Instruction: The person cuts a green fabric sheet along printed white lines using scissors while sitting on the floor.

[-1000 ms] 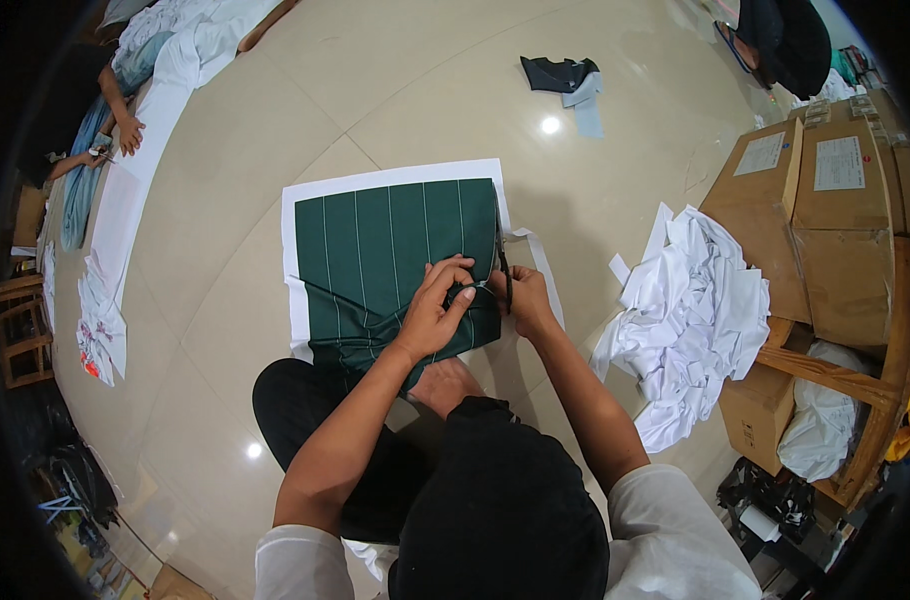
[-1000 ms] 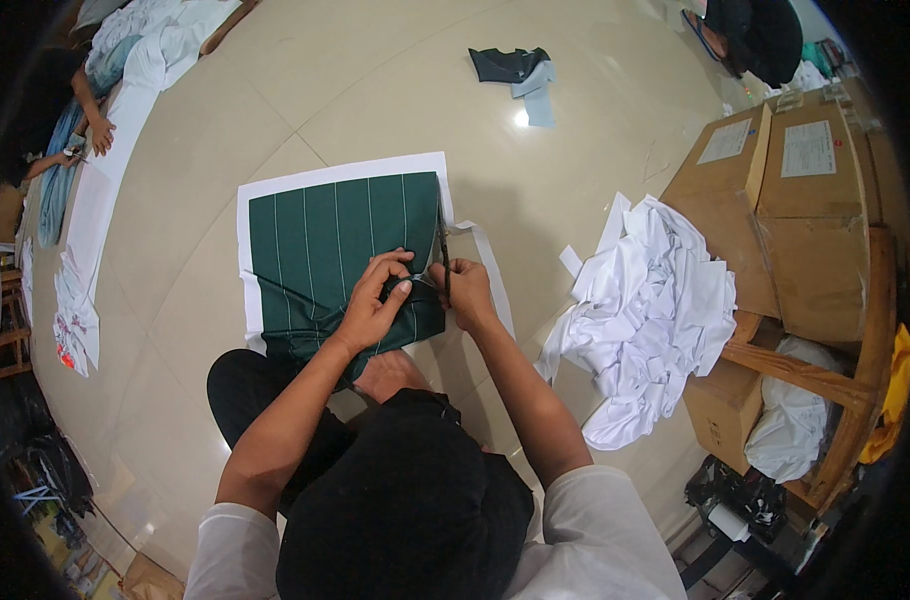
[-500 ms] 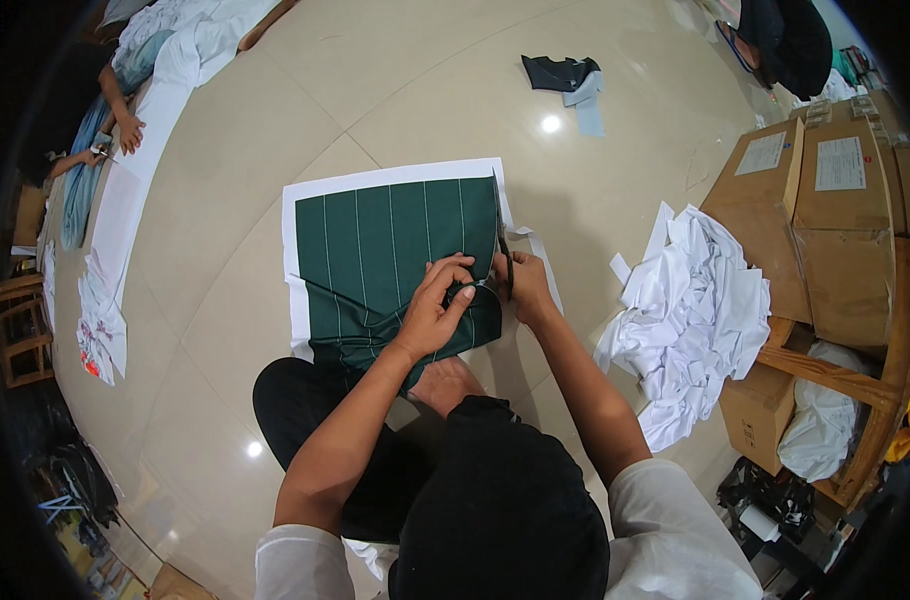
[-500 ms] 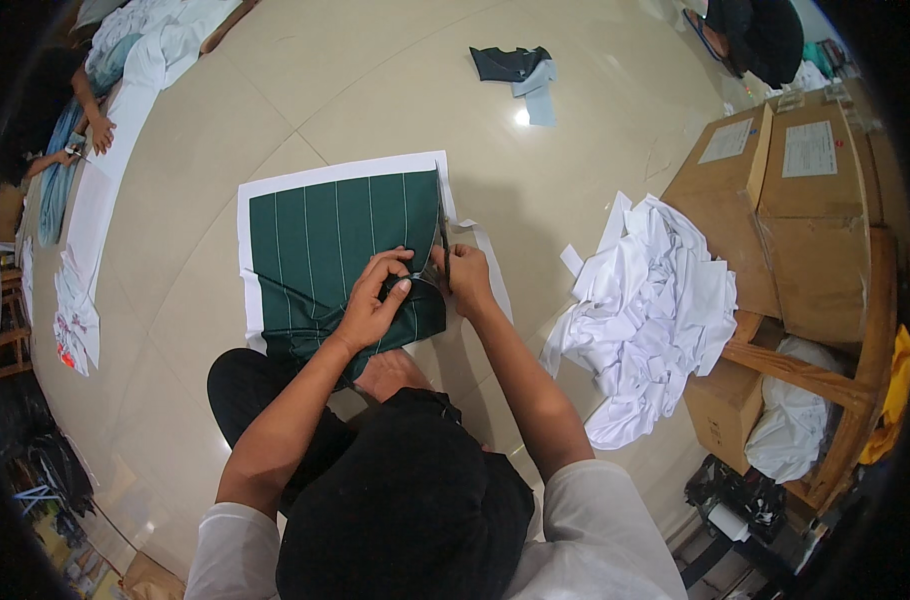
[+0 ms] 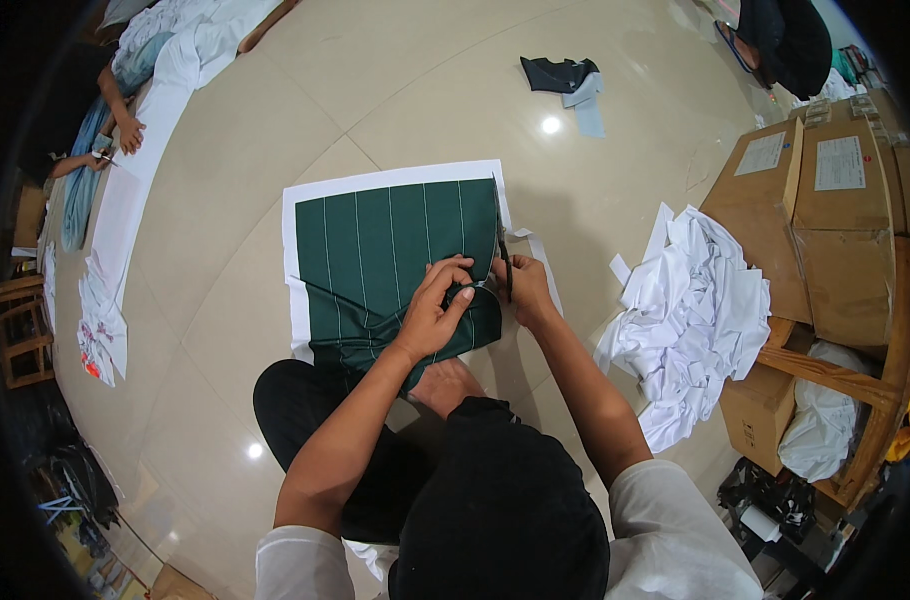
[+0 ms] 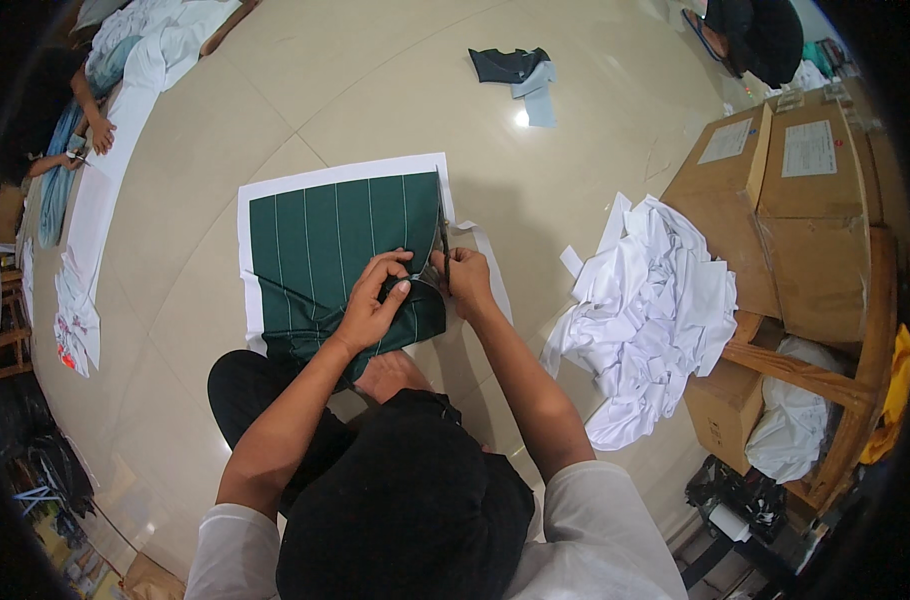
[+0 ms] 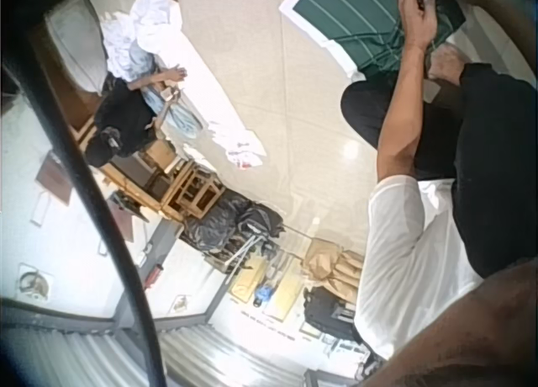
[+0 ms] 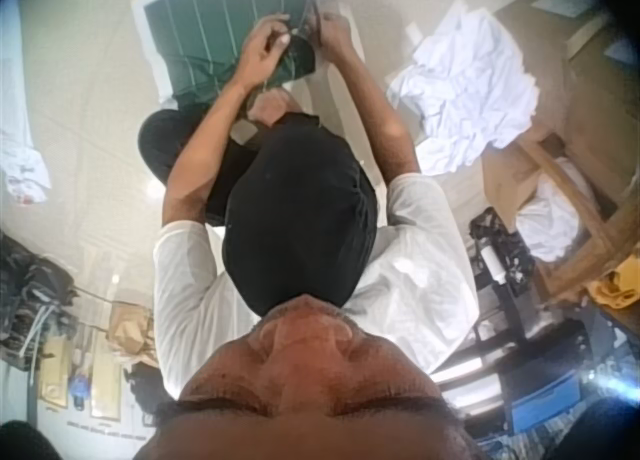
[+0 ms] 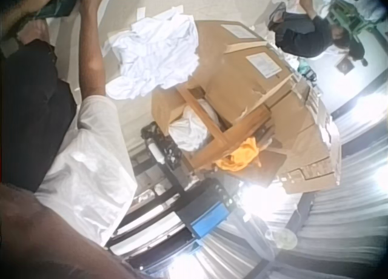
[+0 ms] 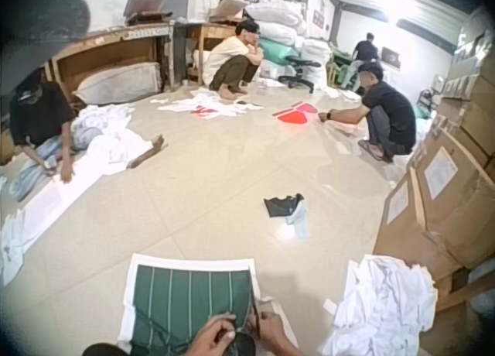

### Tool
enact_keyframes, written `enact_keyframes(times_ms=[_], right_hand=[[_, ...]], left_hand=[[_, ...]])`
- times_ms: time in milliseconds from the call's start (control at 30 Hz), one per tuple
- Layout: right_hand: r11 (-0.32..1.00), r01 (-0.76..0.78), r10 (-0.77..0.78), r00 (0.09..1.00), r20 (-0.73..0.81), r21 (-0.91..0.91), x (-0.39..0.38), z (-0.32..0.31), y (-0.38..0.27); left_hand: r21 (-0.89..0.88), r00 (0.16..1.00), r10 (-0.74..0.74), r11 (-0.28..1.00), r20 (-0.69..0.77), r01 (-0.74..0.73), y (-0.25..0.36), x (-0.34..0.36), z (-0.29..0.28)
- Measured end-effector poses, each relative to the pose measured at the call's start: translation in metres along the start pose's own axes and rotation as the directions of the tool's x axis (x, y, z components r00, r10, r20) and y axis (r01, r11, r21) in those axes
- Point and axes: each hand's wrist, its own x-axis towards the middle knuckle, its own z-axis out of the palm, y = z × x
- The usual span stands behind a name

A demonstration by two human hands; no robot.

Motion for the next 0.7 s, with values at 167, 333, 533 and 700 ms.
enact_keyframes(times_ms=[167, 333, 533, 700], right_hand=[[1.000, -0.002, 0.002, 1.000, 0.010, 0.020, -0.0031, 0.0012, -0.0015], [1.000, 0.004, -0.005, 1.000, 0.019, 0.011, -0.0006, -0.0006, 0.0006], [1.000, -0.003, 0.003, 1.000, 0.022, 0.017, -0.0029, 0.0007, -0.0016], [1.000, 0.001, -0.001, 1.000, 0.011, -0.005, -0.0009, 0.0022, -0.0080]], left_hand=[[-0.011, 1.000, 0.007, 1.000, -0.001, -0.007, -0.0004, -0.0013, -0.0004], [-0.007, 1.000, 0.012, 1.000, 0.001, -0.012, -0.0012, -0.0009, 0.0004], [-0.007, 1.000, 0.016, 1.000, 0.002, -0.016, -0.0012, -0.0011, -0.0007], [-0.005, 1.000, 0.016, 1.000, 0.006, -0.016, -0.0015, -0.0016, -0.0009]])
